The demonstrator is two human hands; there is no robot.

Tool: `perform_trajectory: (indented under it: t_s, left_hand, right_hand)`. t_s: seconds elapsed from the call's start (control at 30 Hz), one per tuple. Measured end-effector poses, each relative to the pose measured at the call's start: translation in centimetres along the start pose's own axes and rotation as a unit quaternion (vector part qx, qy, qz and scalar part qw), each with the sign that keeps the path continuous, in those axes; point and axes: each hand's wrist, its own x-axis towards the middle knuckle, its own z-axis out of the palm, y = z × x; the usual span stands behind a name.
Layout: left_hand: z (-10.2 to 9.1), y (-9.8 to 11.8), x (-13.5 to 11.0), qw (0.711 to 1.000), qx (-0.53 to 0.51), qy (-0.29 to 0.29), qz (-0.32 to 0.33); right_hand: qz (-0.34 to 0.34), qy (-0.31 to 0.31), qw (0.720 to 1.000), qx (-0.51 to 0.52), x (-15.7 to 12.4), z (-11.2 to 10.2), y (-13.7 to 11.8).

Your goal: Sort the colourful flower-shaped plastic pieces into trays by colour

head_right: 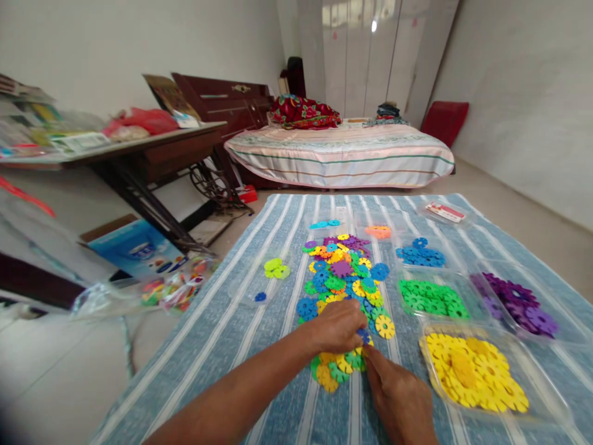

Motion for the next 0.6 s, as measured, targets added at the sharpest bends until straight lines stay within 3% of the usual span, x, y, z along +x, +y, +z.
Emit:
perform_trajectory:
  t_s: [0.2, 0.4, 0.5, 0.6]
  left_hand:
    - [-0.1, 0.0, -0.2, 1.000, -0.027, -0.001, -0.009]
    - [0.5, 0.1, -0.6, 0.989, -0.124, 0.040, -0.073]
    - [-0.2, -1.5, -2.2, 0.968, -0.223, 0.083, -0.076]
    - [-2.3, -4.7, -5.3, 0.942, -0.292, 0.145, -0.075]
  right_hand:
    - [0.033, -0.020, 0.999, -0.025, -0.3, 0.1, -0.4]
    - [0.040, -0.035, 0.998, -0.030, -0.5, 0.5, -0.2]
    - [0.045, -0.042, 0.998, -0.025, -0.6, 0.5, -0.1]
    - [0.047, -0.038, 0.998, -0.015, -0.6, 0.2, -0.3]
